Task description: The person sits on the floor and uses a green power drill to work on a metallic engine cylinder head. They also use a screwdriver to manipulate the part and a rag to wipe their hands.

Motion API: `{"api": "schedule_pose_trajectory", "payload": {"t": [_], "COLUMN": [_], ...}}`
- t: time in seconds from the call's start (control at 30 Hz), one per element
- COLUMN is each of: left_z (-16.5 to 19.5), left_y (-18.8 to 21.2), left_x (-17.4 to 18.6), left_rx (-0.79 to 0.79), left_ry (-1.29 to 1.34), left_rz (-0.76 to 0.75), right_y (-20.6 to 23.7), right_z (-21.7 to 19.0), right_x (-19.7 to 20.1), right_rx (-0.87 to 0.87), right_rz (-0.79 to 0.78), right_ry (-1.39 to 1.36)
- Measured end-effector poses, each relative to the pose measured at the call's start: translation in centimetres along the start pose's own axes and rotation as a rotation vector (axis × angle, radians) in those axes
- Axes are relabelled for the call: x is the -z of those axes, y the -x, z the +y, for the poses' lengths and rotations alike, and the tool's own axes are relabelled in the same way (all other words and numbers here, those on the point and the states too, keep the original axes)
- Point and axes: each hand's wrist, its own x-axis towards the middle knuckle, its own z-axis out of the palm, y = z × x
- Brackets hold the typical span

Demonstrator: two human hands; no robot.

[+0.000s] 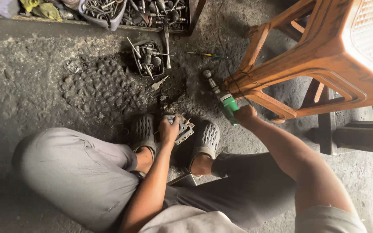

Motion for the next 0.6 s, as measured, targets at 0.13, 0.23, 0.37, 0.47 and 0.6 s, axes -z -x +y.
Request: {"api": "schedule_pose_trajectory", "payload": {"t": [0.13,0.23,0.37,0.47,0.6], "left_z": [-0.9,-1.7,-2.7,-3.6,-4.5], "left_y": [0.2,0.3,0.1,-0.3,-0.6], "left_x": [-1.8,-2.9,-3.1,-2.8,-1.9], "left_rx": [-0.157,-0.083,-0.174,-0.098,-0.074], "left_ry": [-0.131,-0.247,-0.191,-0.208,-0.237], "left_rz": [0.005,-0.019,-0.013,-0.010,0.048], "right_y": [-0.9,-2.7,-6.6,-10.1,-14.6], "right_z": [0.1,1.2,2.5,2.7,3.3], "right_x": [-1.1,-0.7,1.7,4.1,7.1], "right_rx": [0.041,0.052,0.062,0.034,0.001], "right_rz": [-0.078,-0.101,-0.036,0.070,0.240], "right_ry": [-0.135,-0.209,-0.287,-0.337,-0.419]}}
